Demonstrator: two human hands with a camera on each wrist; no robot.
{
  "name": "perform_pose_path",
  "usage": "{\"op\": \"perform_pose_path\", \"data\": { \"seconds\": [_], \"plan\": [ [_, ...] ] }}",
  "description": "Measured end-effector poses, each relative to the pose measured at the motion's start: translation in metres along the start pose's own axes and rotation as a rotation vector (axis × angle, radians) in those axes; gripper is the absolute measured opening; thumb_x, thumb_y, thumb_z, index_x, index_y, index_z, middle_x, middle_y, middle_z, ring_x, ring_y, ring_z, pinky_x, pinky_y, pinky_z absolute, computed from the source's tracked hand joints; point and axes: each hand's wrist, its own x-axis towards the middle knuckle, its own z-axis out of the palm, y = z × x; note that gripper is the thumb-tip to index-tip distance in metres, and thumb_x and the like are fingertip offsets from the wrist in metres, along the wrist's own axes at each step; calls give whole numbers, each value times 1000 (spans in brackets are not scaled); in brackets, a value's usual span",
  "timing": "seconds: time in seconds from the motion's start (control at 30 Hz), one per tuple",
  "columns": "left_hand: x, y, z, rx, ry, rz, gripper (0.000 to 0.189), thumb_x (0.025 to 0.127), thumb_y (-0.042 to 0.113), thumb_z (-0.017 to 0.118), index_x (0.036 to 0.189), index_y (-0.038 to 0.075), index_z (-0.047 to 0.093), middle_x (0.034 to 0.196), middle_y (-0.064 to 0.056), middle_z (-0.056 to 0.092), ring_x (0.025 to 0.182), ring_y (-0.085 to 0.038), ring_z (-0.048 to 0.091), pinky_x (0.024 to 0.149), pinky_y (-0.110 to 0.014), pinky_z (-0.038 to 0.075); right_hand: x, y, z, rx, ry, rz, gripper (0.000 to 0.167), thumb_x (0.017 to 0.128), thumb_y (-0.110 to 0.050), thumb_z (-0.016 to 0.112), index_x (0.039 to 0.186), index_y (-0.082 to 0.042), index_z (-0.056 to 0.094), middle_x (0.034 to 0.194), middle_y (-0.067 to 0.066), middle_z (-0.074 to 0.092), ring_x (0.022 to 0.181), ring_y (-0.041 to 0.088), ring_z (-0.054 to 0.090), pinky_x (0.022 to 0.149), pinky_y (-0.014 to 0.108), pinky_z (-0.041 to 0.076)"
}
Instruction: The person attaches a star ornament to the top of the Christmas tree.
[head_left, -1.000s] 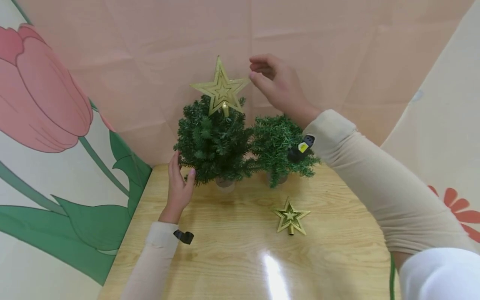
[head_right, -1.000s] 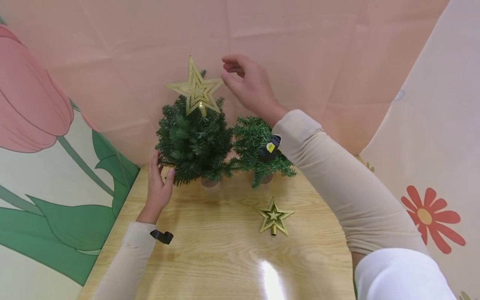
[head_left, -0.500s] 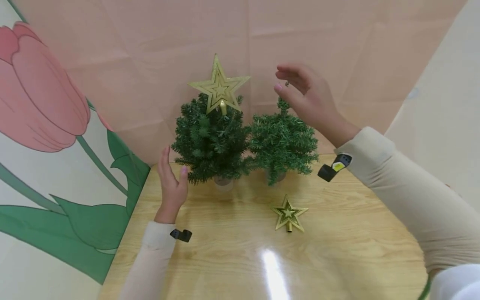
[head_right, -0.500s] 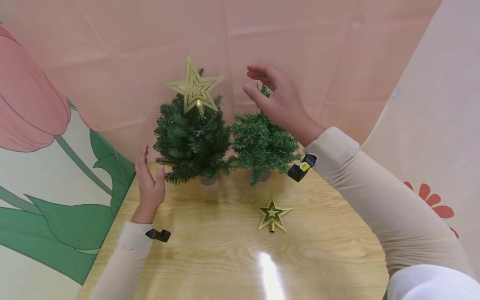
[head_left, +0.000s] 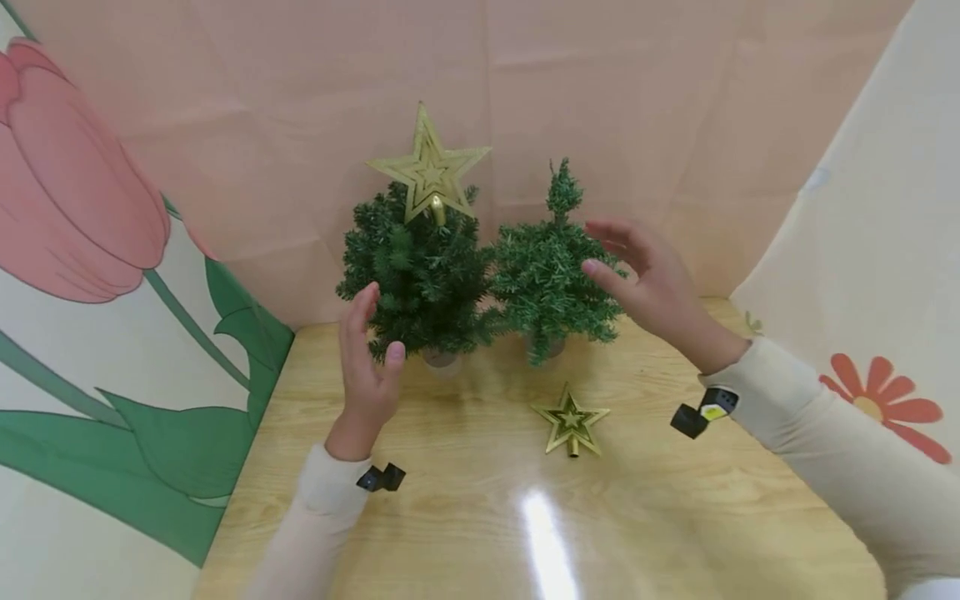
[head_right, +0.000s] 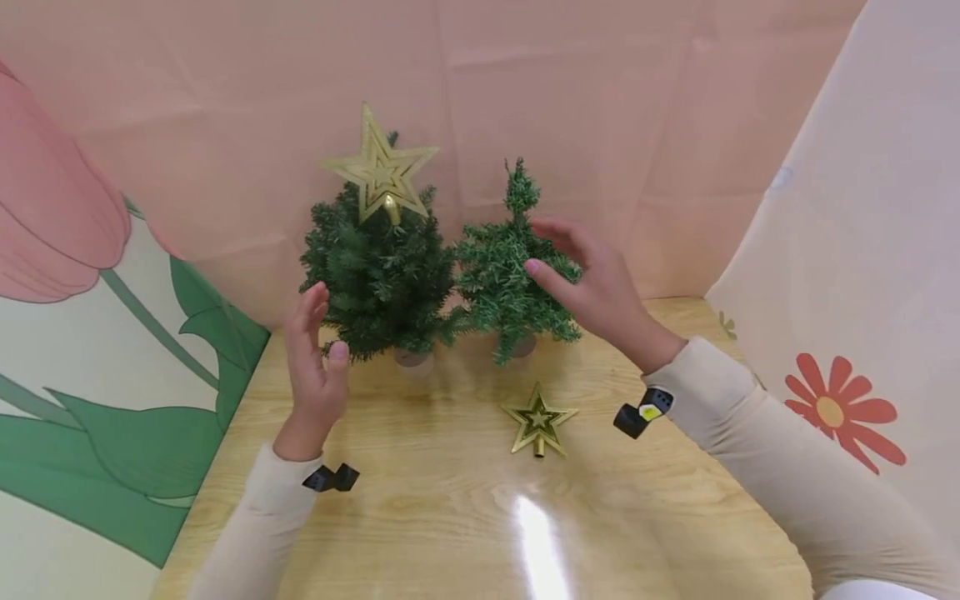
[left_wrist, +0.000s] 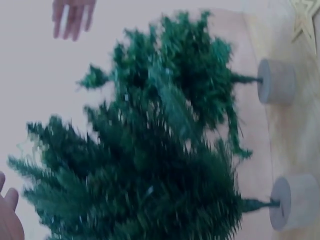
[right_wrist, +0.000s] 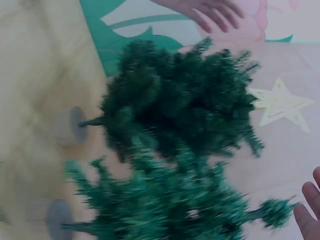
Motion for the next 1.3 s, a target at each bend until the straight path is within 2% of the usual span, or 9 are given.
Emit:
{"op": "perform_pose_path", "data": {
  "seconds": [0.07, 0.27, 0.5, 0.63, 0.8, 0.93, 1.03, 1.17, 1.3],
  "plan": [
    [2, 6, 7, -37, -11, 20, 67, 103, 41, 46, 141, -13, 35, 142, -27, 39, 128, -40, 39, 106, -50, 32, -13, 8, 1, -18, 0, 12, 45, 93, 2, 64, 135, 7, 49, 135, 19, 52, 126, 17, 49, 106, 35, 38],
    [4, 21, 23, -23, -79, 133, 61, 103, 34, 47, 140, -14, 35, 140, -28, 41, 129, -42, 38, 106, -53, 31, -47, 32, 5, 5, -7, 65, 46, 90, 6, 65, 134, 9, 50, 134, 21, 52, 125, 18, 50, 103, 25, 38],
    [4, 28, 41, -72, -183, 111, 63, 104, 35, 44, 143, -13, 29, 146, -26, 34, 134, -40, 32, 107, -52, 31, -84, 58, 7, 21, -5, 146, 47, 91, 3, 66, 135, 4, 51, 131, 15, 54, 119, 19, 52, 99, 30, 43],
    [5, 33, 51, -118, -209, 54, 66, 104, 39, 43, 144, -12, 29, 147, -27, 31, 135, -39, 31, 108, -50, 31, -102, 70, 11, 52, -16, 198, 44, 92, 1, 65, 134, 2, 52, 119, 14, 58, 109, 26, 55, 93, 25, 47],
    [7, 38, 66, -187, -283, -63, 72, 103, 47, 42, 151, -3, 24, 152, -21, 24, 139, -34, 26, 112, -46, 26, -122, 76, 20, 34, -63, 283, 36, 94, -3, 64, 129, 2, 56, 105, 13, 59, 97, 20, 59, 86, 20, 48],
    [7, 39, 76, -193, -348, -121, 72, 102, 49, 41, 155, 4, 19, 156, -12, 19, 141, -30, 24, 112, -47, 25, -135, 90, 28, 20, -105, 319, 33, 95, -6, 64, 127, -1, 58, 103, 12, 61, 94, 21, 60, 83, 24, 49],
    [5, 39, 81, -183, -384, -161, 71, 102, 49, 41, 156, 10, 16, 158, -7, 18, 142, -27, 24, 112, -47, 25, -146, 111, 37, 14, -145, 332, 30, 96, -11, 64, 124, -4, 60, 100, 8, 63, 91, 21, 61, 80, 28, 51],
    [1, 37, 87, -179, -433, -205, 72, 102, 49, 40, 158, 13, 12, 159, -6, 15, 143, -24, 22, 113, -47, 24, -159, 141, 47, 13, -229, 366, 29, 97, -21, 64, 123, -10, 61, 98, 2, 64, 89, 16, 61, 78, 31, 52],
    [-2, 35, 95, -194, -488, -262, 72, 102, 48, 41, 158, 18, 8, 161, -4, 10, 145, -22, 17, 111, -54, 24, -166, 157, 53, 21, -280, 409, 34, 96, -27, 65, 125, -11, 60, 105, 2, 65, 93, 18, 62, 80, 35, 52]
  ]
}}
